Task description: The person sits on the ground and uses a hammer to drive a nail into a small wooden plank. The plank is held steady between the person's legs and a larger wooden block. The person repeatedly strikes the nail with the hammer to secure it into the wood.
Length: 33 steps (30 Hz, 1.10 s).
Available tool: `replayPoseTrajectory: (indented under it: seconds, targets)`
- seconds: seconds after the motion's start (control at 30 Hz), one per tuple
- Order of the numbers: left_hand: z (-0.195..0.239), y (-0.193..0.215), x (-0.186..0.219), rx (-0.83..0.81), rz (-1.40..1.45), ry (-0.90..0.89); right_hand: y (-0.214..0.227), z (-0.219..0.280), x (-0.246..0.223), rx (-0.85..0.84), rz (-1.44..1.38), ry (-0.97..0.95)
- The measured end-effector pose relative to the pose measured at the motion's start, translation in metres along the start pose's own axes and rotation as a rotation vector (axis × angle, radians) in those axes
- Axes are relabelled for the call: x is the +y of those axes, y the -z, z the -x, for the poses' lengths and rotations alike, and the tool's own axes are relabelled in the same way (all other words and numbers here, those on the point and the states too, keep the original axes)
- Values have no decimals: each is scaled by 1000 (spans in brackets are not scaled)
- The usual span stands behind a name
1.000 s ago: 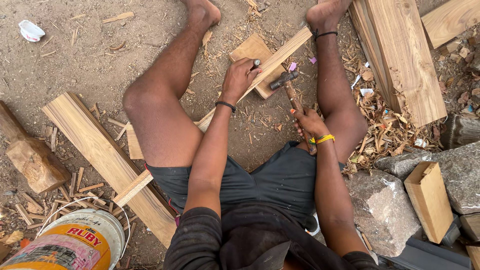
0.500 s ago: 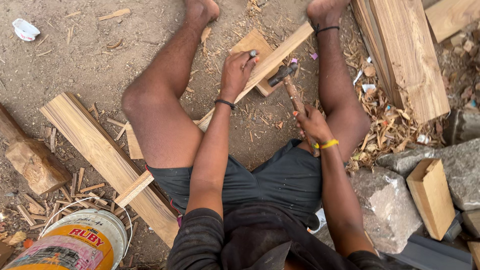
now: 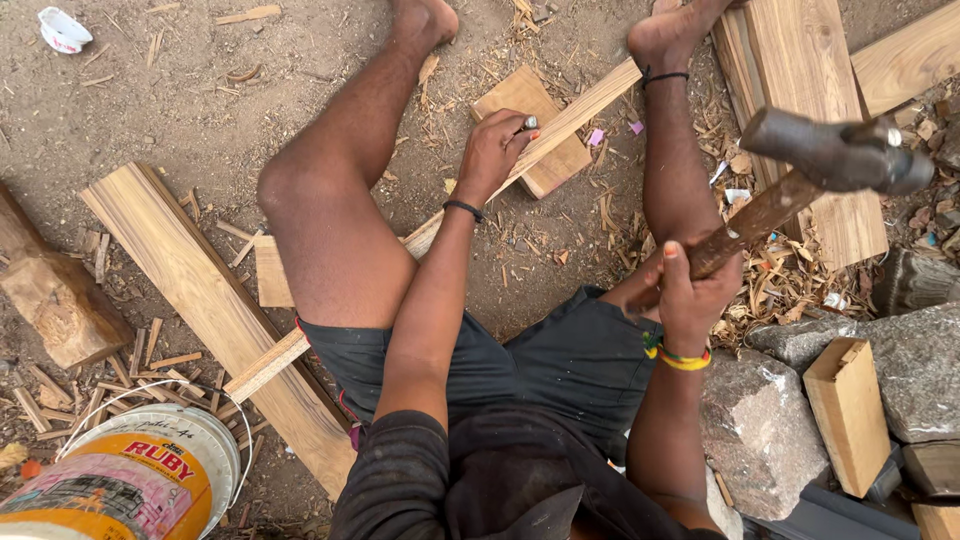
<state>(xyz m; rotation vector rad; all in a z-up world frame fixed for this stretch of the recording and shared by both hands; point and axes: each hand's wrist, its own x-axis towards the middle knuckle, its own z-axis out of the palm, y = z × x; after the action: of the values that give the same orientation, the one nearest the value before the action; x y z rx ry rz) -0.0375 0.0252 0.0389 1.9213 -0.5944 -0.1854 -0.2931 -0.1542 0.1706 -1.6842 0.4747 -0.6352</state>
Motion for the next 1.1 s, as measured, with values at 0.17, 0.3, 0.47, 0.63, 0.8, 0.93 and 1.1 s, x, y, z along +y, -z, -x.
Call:
replayPoseTrajectory:
  seconds: [0.17,0.3,0.47,0.63,0.8,0.93,1.1]
  targets:
    - [4,-4,3,-11,11,-26,-2,12,29,-24,-41,-157]
    - [8,-7,-2,-13,-3,-70,-15,25,31,-77,-91,-192]
    - [5,-11,-9,9,-17,-100,-20,14,-4,-36,-20,-7]
    - [3,-12,-13,-26,-33,-125,-33,-5,-39,75,-78,256]
    - [1,-11,-7,-17,-79,-142,-36,-30,-58,181,-206,438]
    - [2,-11,-5,-16,-45,-132,-31,-47,-74,154,-266,509]
    - [2,-10,0,-11,-82,-137,-33,-54,-68,166,-189,516]
